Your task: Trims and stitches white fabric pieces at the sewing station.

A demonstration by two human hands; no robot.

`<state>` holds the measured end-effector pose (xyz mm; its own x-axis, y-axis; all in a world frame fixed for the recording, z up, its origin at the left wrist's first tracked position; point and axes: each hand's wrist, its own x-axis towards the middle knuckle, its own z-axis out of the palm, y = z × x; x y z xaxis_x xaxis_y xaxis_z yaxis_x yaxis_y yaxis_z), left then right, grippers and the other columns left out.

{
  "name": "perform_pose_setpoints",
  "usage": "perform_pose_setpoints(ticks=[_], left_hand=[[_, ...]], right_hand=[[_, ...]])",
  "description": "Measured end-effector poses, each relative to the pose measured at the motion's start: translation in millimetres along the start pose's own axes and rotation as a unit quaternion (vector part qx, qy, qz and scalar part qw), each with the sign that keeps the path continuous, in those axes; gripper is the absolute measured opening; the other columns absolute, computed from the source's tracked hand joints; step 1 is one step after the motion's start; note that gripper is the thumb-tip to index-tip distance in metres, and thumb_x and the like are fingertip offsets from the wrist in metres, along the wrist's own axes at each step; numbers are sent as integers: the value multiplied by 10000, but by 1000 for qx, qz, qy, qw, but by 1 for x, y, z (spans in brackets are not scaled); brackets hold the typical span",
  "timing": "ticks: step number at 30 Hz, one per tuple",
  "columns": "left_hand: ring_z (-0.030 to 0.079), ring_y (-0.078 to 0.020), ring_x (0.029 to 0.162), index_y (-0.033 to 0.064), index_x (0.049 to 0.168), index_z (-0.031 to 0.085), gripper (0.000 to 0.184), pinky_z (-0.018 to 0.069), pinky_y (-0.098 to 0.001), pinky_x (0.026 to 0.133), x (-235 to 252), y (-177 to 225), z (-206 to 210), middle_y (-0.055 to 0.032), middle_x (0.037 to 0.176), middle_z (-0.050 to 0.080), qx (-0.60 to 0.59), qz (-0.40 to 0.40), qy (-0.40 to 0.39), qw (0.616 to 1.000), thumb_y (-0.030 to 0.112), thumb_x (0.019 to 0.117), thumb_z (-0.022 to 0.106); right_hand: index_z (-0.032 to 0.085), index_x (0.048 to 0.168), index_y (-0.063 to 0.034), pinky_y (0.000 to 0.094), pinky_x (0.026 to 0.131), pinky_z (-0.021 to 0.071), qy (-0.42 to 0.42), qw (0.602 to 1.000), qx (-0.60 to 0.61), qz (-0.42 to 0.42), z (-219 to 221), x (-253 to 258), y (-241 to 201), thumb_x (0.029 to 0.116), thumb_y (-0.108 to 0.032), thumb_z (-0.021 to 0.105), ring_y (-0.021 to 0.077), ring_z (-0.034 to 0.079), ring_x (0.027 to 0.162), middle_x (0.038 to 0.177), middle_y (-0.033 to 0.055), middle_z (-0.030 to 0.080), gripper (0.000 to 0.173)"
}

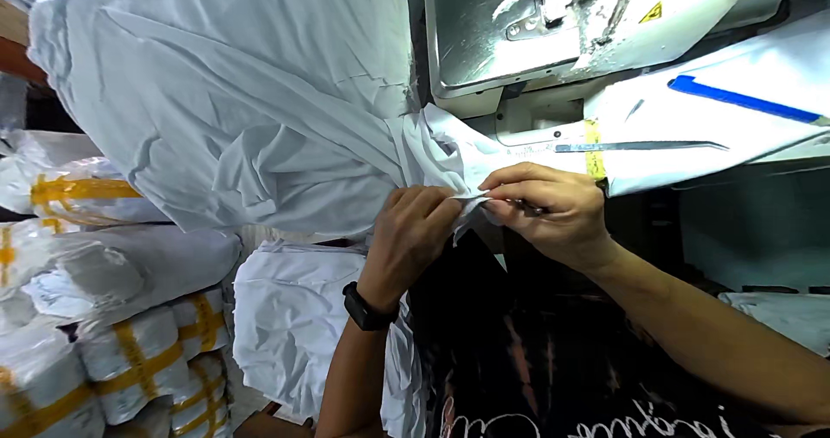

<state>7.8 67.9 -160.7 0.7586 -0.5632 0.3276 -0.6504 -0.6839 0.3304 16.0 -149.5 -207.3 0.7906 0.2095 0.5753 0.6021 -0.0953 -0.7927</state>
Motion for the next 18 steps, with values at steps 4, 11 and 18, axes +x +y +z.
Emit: perform_pose_setpoints(ticks=[4, 11, 18], left_hand=[[622, -308, 1192, 76, 927, 760, 394, 441, -505, 998, -9, -15, -10, -122, 1247, 701, 60, -38, -54, 996, 364, 995, 500], [666, -202, 1064, -16, 831, 730, 78, 534, -288, 960, -11, -18, -8, -130, 1005, 720, -98, -34, 94, 990, 44, 874, 755], [705, -101, 980, -8, 915, 694, 99, 601, -235, 838, -18, -19, 10, -84, 1012, 715, -223, -64, 173, 957, -3, 862, 777]], right_hand=[[725, 827, 36, 136, 781, 562, 7, 998, 24, 64, -14, 7, -9, 855, -13, 725, 13, 672, 871, 982, 81, 727, 56], [715, 775, -9, 98, 691, 531, 4, 993, 26, 114, -22, 12, -14, 842, -53, 736, -35, 639, 787, 928, 29, 727, 83], [698, 760, -31, 76, 621, 492, 28, 987, 18, 159, -21, 12, -16, 807, -45, 756, -59, 610, 722, 878, 5, 719, 76]])
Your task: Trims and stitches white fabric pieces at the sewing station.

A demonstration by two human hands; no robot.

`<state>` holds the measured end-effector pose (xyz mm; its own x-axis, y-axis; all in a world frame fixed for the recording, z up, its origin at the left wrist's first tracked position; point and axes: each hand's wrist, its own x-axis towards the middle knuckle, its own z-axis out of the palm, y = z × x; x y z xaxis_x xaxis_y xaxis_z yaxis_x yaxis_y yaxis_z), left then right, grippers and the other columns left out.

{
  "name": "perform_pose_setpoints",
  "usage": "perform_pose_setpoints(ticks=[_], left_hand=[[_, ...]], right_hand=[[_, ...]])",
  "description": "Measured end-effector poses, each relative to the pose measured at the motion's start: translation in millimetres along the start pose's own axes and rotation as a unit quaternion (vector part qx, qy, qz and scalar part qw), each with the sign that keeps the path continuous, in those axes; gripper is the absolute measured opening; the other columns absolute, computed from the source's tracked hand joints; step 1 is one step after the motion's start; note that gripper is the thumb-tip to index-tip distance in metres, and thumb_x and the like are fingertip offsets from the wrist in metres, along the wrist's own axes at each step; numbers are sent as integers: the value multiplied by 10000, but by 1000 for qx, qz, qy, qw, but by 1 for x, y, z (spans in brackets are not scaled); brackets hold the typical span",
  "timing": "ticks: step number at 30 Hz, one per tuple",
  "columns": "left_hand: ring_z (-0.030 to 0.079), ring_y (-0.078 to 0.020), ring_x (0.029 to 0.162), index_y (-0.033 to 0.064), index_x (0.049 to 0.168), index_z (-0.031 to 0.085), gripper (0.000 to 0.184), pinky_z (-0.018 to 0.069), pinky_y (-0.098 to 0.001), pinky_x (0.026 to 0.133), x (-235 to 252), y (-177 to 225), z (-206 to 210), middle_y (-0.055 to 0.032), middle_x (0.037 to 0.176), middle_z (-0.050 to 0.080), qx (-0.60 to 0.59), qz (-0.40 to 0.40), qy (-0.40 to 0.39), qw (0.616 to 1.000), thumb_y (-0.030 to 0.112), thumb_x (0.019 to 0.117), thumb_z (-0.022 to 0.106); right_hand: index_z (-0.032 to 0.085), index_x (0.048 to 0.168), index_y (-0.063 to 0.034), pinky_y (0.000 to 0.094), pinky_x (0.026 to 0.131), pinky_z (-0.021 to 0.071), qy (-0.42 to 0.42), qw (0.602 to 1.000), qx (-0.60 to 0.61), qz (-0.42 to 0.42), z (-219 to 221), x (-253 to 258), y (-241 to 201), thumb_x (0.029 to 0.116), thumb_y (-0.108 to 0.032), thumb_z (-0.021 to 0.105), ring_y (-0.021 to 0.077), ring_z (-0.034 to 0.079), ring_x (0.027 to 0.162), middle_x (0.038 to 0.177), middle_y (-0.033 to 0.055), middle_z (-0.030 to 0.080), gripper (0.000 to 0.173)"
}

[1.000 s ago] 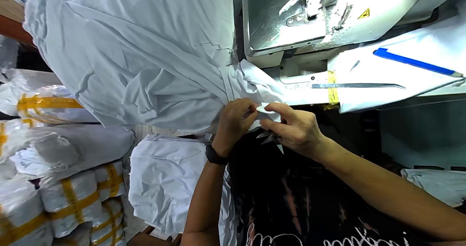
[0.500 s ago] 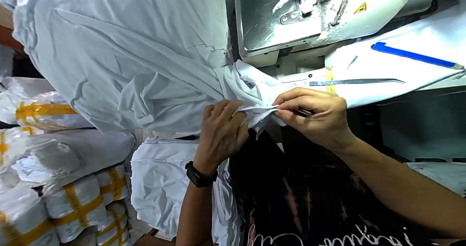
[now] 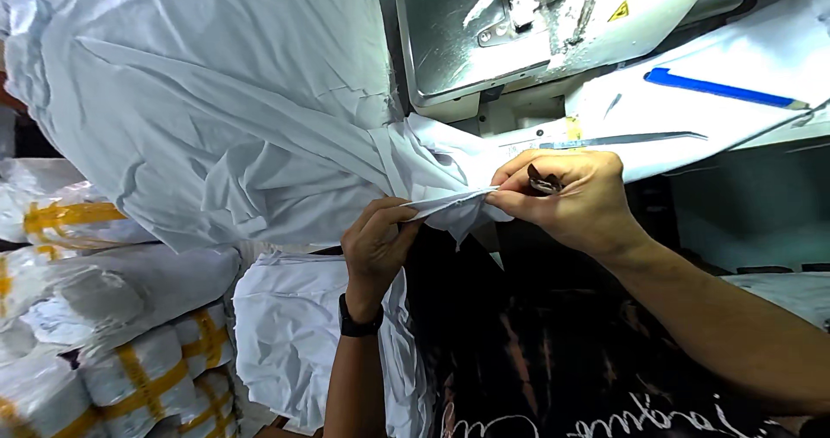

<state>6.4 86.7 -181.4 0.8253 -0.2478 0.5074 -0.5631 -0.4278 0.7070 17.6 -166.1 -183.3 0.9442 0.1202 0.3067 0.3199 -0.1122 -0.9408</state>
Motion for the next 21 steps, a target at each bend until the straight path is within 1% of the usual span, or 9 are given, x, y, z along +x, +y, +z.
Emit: perform_pose_setpoints(ticks=[4, 8, 10, 12, 13, 15, 17, 19, 21], left_hand=[[716, -58, 976, 154, 1083, 706, 164, 609, -251, 862, -3, 3, 18, 57, 1064, 747, -113, -71, 107, 985, 95, 935, 742], [721, -62, 980, 274, 1095, 713, 175, 595, -275, 904, 12, 13, 48, 76, 1025, 760, -345, -197, 227, 889, 185, 946, 732], [730, -71, 962, 272, 1085, 693, 148, 611, -282, 869, 23, 17, 62, 66, 1012, 759, -381, -219, 239, 866, 200, 958, 719], [721, -48, 919, 252, 1071, 681, 158, 611, -247, 818, 35, 19, 74, 78, 1004, 751, -352, -185, 207, 894, 144, 959, 714], [708, -31, 896, 236, 1071, 664, 177, 603, -223, 802, 40, 19, 80, 91, 999, 739, -323, -155, 175, 917, 106, 959, 709], [697, -19, 868, 180, 1070, 621, 217, 597, -210, 776, 48, 18, 95, 86, 986, 723, -261, -106, 113, 953, 23, 942, 699], [689, -32, 867, 108, 1073, 575, 252, 600, -222, 769, 51, 15, 115, 40, 983, 698, -201, -84, 62, 974, -33, 908, 702], [695, -73, 886, 41, 1085, 567, 262, 604, -249, 778, 48, 7, 135, -33, 987, 691, -153, -77, 22, 985, -41, 889, 719], [697, -101, 887, 18, 1092, 580, 246, 601, -264, 782, 40, -6, 150, -75, 977, 693, -101, -76, -3, 992, -3, 899, 731]], right_hand=[[686, 792, -50, 90, 589, 498, 10, 999, 27, 20, 1, 0, 0, 807, -20, 748, -56, 604, 672, 834, -26, 711, 71], [685, 819, -56, 104, 565, 477, -22, 999, 26, 11, -9, -1, 3, 826, -39, 755, -39, 580, 643, 798, -17, 696, 73], [716, 896, -54, 145, 607, 484, -42, 995, -85, 0, -35, -1, 6, 899, -118, 725, 10, 572, 677, 832, 10, 672, 64], [754, 1016, 20, 327, 773, 573, -5, 966, -258, 6, -76, -1, 11, 940, -111, 699, 209, 680, 824, 956, 160, 713, 162], [741, 1061, 66, 451, 828, 569, 18, 941, -334, 41, -99, -2, 14, 958, -96, 676, 336, 691, 896, 1019, 248, 696, 203], [678, 1189, 130, 669, 945, 471, 38, 889, -423, 172, -138, -5, 18, 1007, -97, 623, 544, 605, 1093, 1212, 384, 591, 297], [657, 1190, 160, 721, 985, 406, 53, 855, -453, 245, -160, -8, 29, 1019, -87, 615, 597, 536, 1176, 1273, 416, 539, 304], [663, 1097, 171, 708, 929, 444, 51, 854, -477, 203, -170, -17, 48, 1019, -63, 598, 591, 582, 1101, 1206, 401, 580, 256], [643, 1070, 168, 699, 812, 489, 25, 860, -494, 128, -173, -24, 59, 1017, -19, 565, 585, 623, 990, 1163, 384, 598, 210]])
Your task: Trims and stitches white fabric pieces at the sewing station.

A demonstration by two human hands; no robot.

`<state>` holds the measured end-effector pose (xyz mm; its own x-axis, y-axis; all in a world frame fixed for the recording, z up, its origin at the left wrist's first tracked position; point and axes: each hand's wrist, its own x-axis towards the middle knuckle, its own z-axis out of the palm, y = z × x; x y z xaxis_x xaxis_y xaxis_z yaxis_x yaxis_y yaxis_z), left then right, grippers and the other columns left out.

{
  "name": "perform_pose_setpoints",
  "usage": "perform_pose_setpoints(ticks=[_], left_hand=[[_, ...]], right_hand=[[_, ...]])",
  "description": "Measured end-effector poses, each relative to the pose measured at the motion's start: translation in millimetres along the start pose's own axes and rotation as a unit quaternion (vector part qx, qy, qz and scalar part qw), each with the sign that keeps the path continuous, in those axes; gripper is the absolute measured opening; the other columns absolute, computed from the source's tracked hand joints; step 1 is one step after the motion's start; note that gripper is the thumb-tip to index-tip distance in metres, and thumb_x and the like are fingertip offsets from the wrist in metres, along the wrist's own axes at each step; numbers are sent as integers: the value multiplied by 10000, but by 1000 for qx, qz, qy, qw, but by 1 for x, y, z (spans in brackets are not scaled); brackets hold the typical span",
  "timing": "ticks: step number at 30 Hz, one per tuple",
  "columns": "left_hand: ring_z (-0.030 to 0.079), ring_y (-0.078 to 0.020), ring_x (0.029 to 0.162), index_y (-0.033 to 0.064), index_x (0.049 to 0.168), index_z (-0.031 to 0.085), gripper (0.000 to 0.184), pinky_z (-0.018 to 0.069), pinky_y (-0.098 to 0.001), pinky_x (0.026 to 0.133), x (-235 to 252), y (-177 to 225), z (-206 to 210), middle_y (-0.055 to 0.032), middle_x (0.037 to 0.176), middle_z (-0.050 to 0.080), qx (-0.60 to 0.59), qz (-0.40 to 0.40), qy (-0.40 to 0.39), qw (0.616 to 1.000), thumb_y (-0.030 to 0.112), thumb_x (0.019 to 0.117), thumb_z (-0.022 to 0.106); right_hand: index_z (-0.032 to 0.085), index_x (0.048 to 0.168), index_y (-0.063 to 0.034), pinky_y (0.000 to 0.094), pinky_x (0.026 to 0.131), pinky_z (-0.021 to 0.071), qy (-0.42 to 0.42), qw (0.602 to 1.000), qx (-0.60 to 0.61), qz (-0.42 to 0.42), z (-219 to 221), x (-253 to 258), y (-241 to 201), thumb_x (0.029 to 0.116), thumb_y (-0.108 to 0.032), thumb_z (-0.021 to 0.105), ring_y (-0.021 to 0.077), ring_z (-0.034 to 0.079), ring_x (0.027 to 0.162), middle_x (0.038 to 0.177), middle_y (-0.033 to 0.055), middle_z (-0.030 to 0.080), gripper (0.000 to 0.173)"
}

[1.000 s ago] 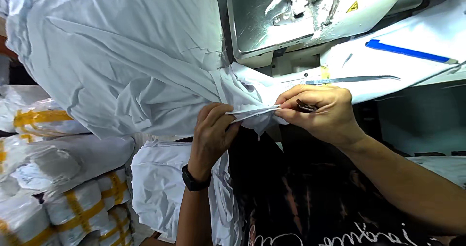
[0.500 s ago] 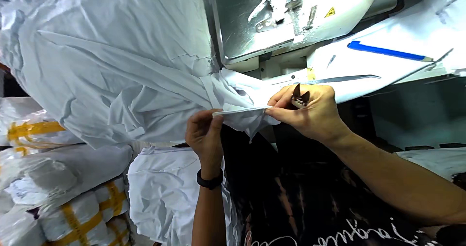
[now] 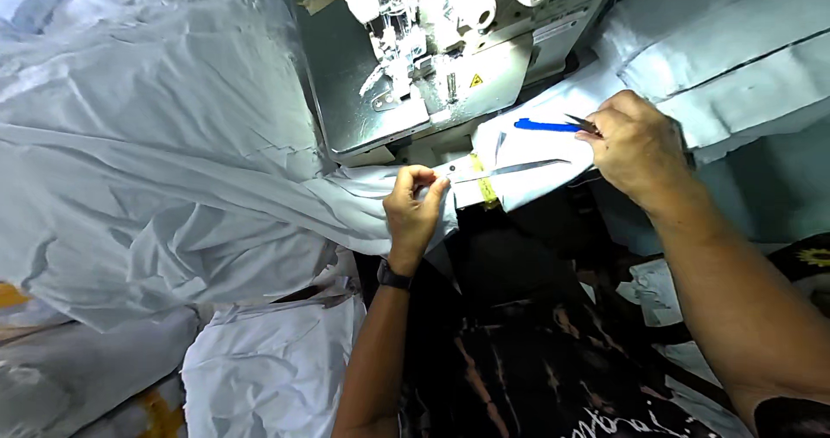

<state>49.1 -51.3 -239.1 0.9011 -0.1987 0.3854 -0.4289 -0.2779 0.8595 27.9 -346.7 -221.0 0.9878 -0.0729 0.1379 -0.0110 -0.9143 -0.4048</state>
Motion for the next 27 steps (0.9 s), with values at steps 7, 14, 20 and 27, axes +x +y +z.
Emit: perform_pose_setpoints(ticks=[7, 14, 20, 27], left_hand=[[708, -122, 868, 4, 1040, 600, 172, 601, -268, 784, -5, -11, 11, -103, 940, 704, 94, 25, 16, 995, 28, 918, 720], [705, -128, 813, 10, 970, 620, 117, 595, -258, 724, -4, -11, 17, -98, 890, 708, 150, 44, 41, 987, 19, 910, 720], [700, -135, 819, -2, 981, 631, 117, 591, -257, 727, -5, -13, 17, -105, 900, 703, 155, 56, 38, 986, 12, 904, 718], [699, -123, 810, 8, 976, 626, 121, 590, -247, 717, -6, -13, 17, -97, 896, 703, 147, 51, 41, 987, 16, 902, 722]], right_hand=[[599, 1044, 15, 116, 705, 527, 170, 909, 379, -48, 20, -13, -80, 941, -26, 640, -25, 602, 780, 961, 6, 620, 118], [570, 959, -92, 172, 472, 514, 182, 733, 651, 80, 86, 13, -135, 893, 77, 601, 13, 578, 523, 753, -67, 661, 183], [570, 978, -93, 161, 497, 520, 156, 739, 653, 54, 87, 11, -134, 884, 99, 596, 2, 590, 547, 760, -76, 662, 216], [570, 967, -90, 154, 501, 513, 156, 746, 645, 54, 87, 12, -136, 874, 102, 598, -4, 583, 553, 781, -73, 663, 214]])
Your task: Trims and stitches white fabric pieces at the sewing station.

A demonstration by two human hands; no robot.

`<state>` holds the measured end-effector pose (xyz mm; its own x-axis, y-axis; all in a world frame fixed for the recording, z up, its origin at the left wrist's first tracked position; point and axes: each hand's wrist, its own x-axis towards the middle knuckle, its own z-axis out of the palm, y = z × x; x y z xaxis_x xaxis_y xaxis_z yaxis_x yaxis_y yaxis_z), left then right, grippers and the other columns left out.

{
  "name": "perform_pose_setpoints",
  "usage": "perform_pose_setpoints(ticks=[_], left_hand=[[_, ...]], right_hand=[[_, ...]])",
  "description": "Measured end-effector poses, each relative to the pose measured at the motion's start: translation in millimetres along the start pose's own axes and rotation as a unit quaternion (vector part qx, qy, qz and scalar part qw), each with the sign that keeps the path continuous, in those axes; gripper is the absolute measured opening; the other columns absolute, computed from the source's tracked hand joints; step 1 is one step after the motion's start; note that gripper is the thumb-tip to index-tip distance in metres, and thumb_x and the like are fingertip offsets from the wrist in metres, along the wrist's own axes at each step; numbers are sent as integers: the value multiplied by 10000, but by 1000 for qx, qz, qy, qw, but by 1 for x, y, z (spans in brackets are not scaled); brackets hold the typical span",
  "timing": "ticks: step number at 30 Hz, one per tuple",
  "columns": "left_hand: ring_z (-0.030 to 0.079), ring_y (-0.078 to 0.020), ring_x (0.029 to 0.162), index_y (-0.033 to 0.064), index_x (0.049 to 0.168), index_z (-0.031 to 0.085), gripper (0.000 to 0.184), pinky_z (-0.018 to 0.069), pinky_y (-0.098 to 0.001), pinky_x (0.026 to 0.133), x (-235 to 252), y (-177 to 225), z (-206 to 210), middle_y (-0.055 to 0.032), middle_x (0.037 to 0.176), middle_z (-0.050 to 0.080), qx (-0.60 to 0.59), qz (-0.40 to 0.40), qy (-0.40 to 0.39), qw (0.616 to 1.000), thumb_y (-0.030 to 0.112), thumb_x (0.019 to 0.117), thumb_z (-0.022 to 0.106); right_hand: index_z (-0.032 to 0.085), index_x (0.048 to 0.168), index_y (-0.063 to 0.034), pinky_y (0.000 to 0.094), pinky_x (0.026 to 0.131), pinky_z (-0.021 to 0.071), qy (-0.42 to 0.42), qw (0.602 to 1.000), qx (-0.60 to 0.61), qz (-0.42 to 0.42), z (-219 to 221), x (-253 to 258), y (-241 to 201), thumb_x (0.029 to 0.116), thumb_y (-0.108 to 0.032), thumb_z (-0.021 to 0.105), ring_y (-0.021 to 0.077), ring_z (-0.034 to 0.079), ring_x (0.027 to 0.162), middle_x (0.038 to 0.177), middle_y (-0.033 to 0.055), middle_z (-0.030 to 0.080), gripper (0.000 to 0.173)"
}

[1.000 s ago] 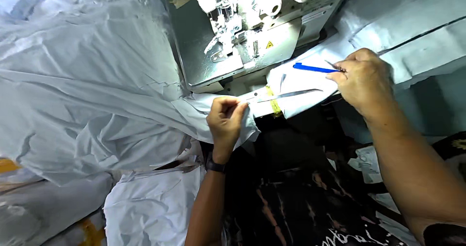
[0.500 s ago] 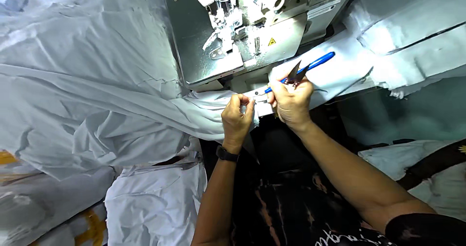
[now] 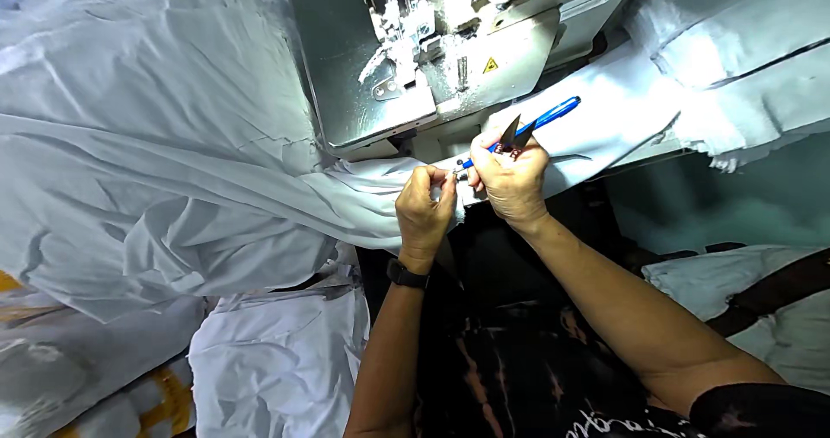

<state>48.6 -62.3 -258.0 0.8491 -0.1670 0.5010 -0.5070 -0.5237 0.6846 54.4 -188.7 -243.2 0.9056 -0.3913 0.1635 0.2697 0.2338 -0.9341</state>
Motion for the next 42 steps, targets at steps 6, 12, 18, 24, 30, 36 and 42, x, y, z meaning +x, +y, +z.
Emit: perform_pose_setpoints(ticks=[6, 12, 18, 24, 30, 36, 42], left_hand=[[700, -123, 820, 9, 980, 627, 123, 591, -249, 726, -1, 0, 0, -101, 903, 703, -5, -1, 1, 1000, 10, 900, 720], [692, -132, 809, 3, 987, 625, 121, 587, -256, 725, 2, 0, -1, -101, 889, 694, 0, -1, -7, 1000, 28, 912, 717], [671, -283, 999, -34, 1306, 613, 465, 563, -407, 902, 22, -2, -41, -178, 1082, 681, -4, 37, -242, 970, 43, 873, 763], [617, -192, 772, 31, 1036, 740, 112, 533, -308, 671, 68, 38, -102, -109, 916, 611, 45, 106, -323, 940, 35, 951, 668], [669, -114, 990, -41, 917, 666, 181, 542, -266, 905, 128, 45, -139, -109, 978, 692, -85, 157, -261, 949, 134, 955, 690], [547, 70, 639, 80, 922, 549, 85, 474, -124, 608, 142, 50, -143, 109, 735, 573, -179, 65, -225, 956, 53, 984, 601], [522, 66, 625, 62, 928, 530, 88, 461, -121, 607, 148, 50, -149, 96, 722, 539, -149, 79, -169, 971, 41, 998, 579]], right_hand=[[572, 964, -93, 152, 505, 510, -2, 1000, -7, -1, 1, -1, 0, 872, 101, 598, -8, 580, 561, 791, -74, 661, 216], [567, 945, -108, 164, 486, 519, 46, 999, -5, 7, 3, 2, 1, 890, 85, 591, -1, 577, 529, 769, -80, 661, 202], [625, 1029, 49, 134, 726, 525, -73, 978, -175, -82, -23, 12, -23, 913, 42, 602, -11, 611, 801, 971, 32, 654, 119], [700, 1119, 58, 712, 689, 478, -243, 721, -648, -40, -79, 51, -86, 937, 86, 579, 556, 655, 889, 1085, 316, 660, 220], [639, 1283, 62, 728, 738, 470, -251, 640, -724, 63, -82, 68, -82, 876, 148, 631, 600, 615, 972, 1243, 366, 574, 415], [673, 1191, 108, 665, 799, 508, -165, 780, -598, -80, -75, 38, -96, 939, 56, 568, 515, 658, 977, 1216, 330, 637, 278], [707, 787, -8, 264, 551, 509, -244, 906, -314, -147, 14, -26, -77, 921, -293, 701, 89, 603, 586, 677, 57, 656, 315]])
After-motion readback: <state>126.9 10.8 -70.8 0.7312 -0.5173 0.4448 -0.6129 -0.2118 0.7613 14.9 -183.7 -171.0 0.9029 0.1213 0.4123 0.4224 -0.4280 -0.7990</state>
